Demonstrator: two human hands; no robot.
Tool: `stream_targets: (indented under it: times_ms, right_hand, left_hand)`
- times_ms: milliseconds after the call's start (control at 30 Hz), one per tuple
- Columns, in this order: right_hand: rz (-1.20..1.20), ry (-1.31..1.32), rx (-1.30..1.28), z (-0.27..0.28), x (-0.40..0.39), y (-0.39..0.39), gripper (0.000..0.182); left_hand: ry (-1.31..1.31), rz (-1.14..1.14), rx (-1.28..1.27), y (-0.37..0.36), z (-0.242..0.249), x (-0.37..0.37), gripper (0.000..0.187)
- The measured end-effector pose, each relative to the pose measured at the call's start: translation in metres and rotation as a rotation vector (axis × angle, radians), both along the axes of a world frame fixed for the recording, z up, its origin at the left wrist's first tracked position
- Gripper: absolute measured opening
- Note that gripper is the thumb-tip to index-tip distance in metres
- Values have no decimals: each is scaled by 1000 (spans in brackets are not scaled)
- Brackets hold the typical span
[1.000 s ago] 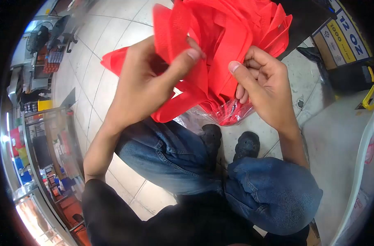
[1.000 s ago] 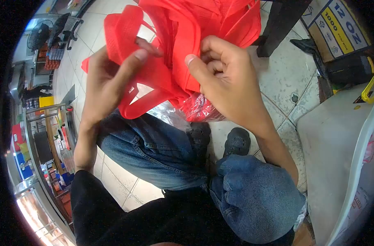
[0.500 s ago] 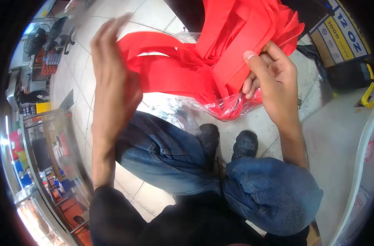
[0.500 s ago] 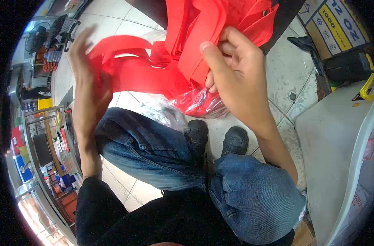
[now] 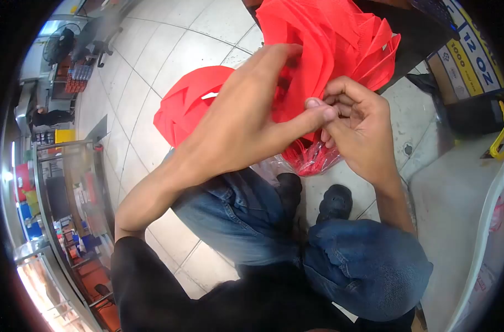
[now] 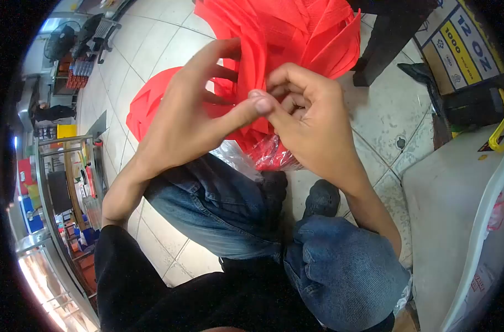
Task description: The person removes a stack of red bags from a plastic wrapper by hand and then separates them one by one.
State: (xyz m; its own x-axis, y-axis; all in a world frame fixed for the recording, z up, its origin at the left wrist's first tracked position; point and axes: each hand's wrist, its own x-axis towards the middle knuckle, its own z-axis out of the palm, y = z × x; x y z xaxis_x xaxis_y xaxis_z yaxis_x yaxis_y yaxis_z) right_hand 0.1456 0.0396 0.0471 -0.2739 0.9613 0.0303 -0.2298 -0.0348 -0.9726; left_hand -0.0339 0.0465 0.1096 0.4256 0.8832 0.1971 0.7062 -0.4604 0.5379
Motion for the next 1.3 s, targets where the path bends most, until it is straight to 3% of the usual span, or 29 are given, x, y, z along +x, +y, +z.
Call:
stream_targets:
  times_ms: [100,167,367,433,1300]
  right_hand:
    - [42,33,45,-5,-1,0,7]
    - [55,41,34,1,-1,0,8]
    - [37,4,68,1,6,1,9]
    - [35,7,51,1,6,1,8]
    - [-33,43,28,-3,7,5,8]
  left_hand:
    - [-10,28,-30,7,1,3,57]
    - [-40,87,-198,10,4,3,56]
    - [-260,-11,-305,13,-1,-4,45]
    - [-424,-33,-271,14,-5,-5,33]
    - [-307,74,-341,6,16,-13,38]
